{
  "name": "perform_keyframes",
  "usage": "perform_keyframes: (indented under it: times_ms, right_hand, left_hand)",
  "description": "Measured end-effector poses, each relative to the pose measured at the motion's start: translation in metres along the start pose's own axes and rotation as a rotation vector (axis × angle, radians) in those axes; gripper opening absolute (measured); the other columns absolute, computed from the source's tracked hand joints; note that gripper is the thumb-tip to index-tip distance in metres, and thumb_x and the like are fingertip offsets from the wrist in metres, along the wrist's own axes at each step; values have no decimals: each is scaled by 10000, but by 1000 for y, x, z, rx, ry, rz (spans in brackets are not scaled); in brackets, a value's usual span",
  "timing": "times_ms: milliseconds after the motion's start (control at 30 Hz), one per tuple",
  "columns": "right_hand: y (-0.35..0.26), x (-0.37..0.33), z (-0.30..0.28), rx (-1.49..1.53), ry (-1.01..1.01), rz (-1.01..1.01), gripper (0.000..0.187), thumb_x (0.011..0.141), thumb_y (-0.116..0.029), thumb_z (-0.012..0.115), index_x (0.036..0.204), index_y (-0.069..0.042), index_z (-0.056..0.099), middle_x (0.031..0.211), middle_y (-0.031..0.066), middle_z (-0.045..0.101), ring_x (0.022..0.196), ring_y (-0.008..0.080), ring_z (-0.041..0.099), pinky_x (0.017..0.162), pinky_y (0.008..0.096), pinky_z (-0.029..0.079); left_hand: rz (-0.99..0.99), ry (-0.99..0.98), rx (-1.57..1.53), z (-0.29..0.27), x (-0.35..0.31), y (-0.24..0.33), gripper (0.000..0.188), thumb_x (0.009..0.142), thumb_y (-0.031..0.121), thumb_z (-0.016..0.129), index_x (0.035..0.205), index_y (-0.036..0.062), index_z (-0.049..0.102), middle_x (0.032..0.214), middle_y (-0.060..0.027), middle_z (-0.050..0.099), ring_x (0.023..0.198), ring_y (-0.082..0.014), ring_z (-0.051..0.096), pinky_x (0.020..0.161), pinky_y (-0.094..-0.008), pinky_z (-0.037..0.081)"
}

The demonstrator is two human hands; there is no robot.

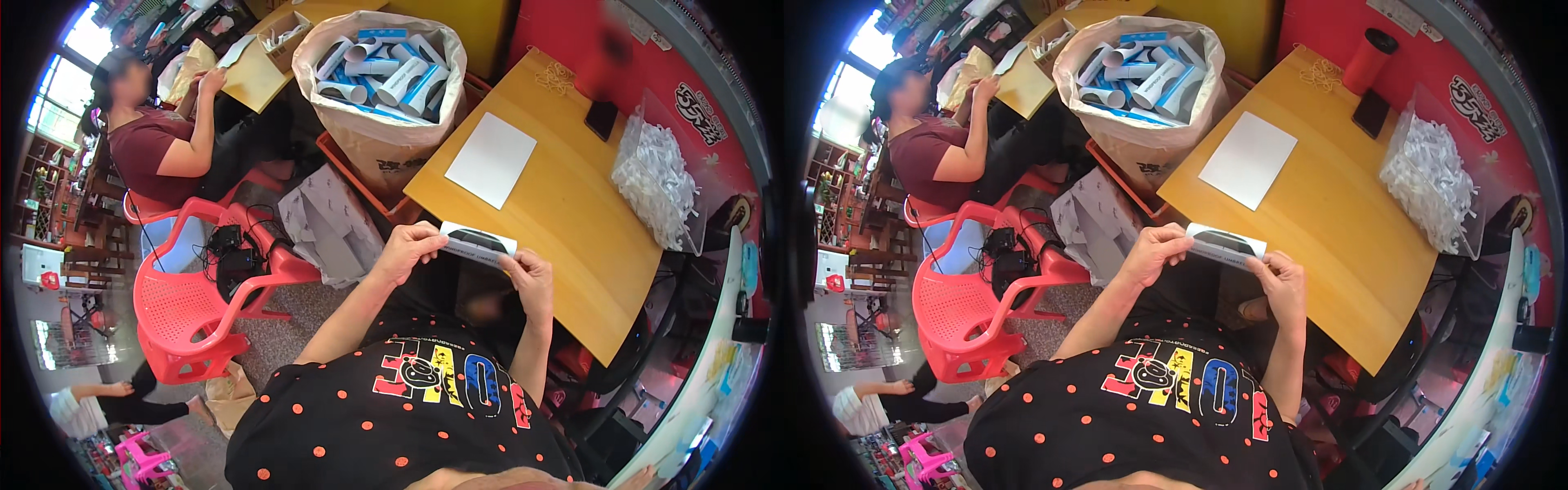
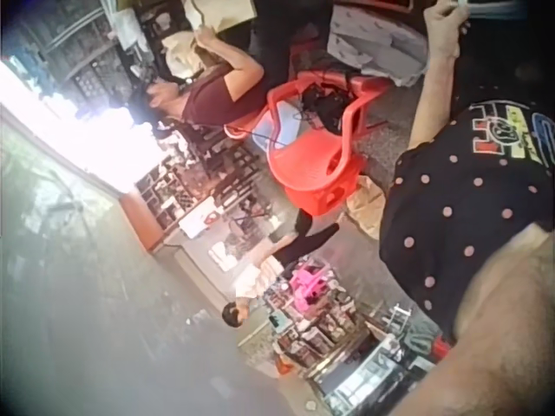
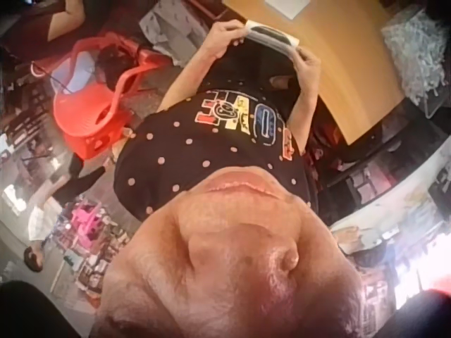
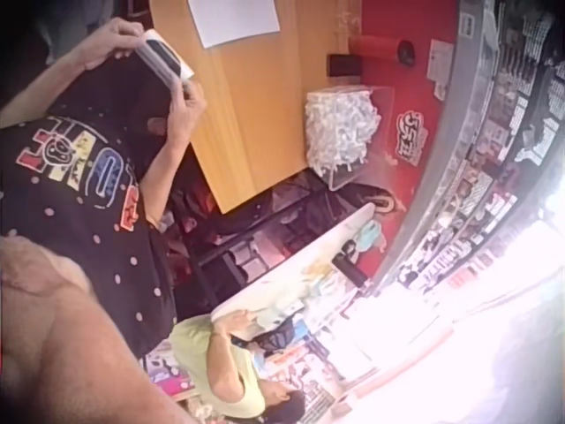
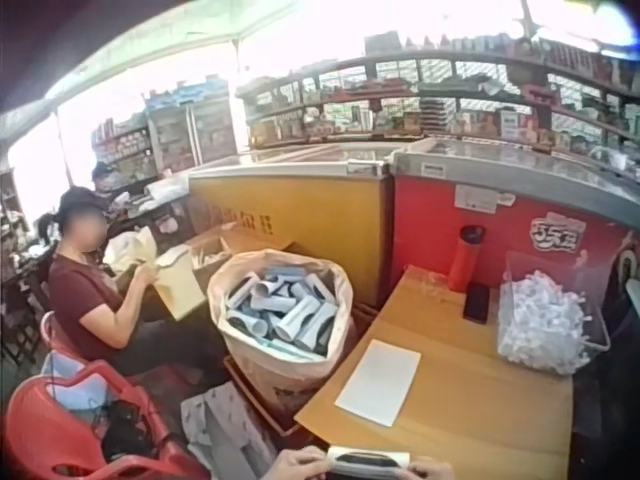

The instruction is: The recorder is folding paper inserts for a product (possibly windproof umbrellas) and placing them into a collection bin.

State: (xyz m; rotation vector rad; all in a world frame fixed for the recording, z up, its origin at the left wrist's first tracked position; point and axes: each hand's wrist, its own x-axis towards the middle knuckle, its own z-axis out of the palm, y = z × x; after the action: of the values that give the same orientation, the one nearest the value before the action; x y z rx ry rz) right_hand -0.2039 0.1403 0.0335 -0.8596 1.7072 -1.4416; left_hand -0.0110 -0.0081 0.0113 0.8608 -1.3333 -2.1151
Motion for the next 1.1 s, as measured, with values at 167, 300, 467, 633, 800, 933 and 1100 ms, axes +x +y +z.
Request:
perform_keyframes:
  times_ms: [167, 300, 467, 633, 800, 933, 1100]
  right_hand:
    - [7, -1, 1, 99, -154, -9, 264, 901, -161, 615, 700, 10, 618, 647, -3, 515, 552, 66, 463, 527, 216, 339]
    - [-11, -1, 13, 464, -1, 98, 261, 957, -188, 535, 868, 16, 671, 783, 50, 649, 590, 70, 517, 562, 203, 400]
    - [3, 0, -8, 348, 95, 28, 246, 962, -179, 529, 969, 18, 675, 855, 64, 675, 634, 63, 543, 597, 201, 435]
    - [1, -6, 0, 274, 74, 66, 227, 916, -178, 605, 954, 34, 675, 842, 70, 676, 663, 73, 556, 623, 218, 458]
    - [-20, 26, 10, -445, 77, -263, 386, 817, -202, 696, 1130, 7, 607, 1099, 146, 636, 971, 257, 603, 826, 326, 479]
    - [-4, 91, 3, -907, 69, -628, 673, 758, -230, 737, 1327, -36, 433, 1300, 197, 503, 1159, 322, 501, 1003, 394, 382]
    - [0, 132, -13, -1058, -213, -545, 740, 747, -285, 741, 1355, -45, 393, 1172, 208, 578, 1112, 326, 525, 1034, 411, 339]
  left_hand:
    - [22, -122, 169, -15, -7, 32, 87, 816, 72, 692, 804, -14, 703, 731, -11, 537, 570, -63, 528, 476, -183, 392]
    - [127, 47, 237, -26, 2, 63, 127, 825, 91, 682, 733, 4, 672, 668, -21, 566, 530, -60, 535, 451, -187, 400]
    - [418, 372, 123, -63, 60, 123, 144, 846, 130, 682, 806, -7, 657, 685, -32, 623, 533, -68, 555, 496, -190, 441]
    - [575, 547, 185, -79, 100, 138, 486, 847, 163, 691, 1234, -73, 517, 1126, -140, 600, 881, -117, 608, 701, -225, 513]
    - [385, 361, 288, -64, 62, 82, 456, 870, 149, 657, 1260, -40, 516, 1190, -145, 587, 927, -133, 617, 731, -244, 520]
    - [144, 204, 253, -53, 28, 25, 314, 888, 113, 625, 1164, -35, 597, 1028, -100, 669, 861, -137, 651, 743, -251, 521]
    - [-39, 100, 253, -51, -10, -5, 273, 901, 106, 606, 1137, -31, 615, 1034, -107, 671, 896, -149, 654, 746, -249, 526]
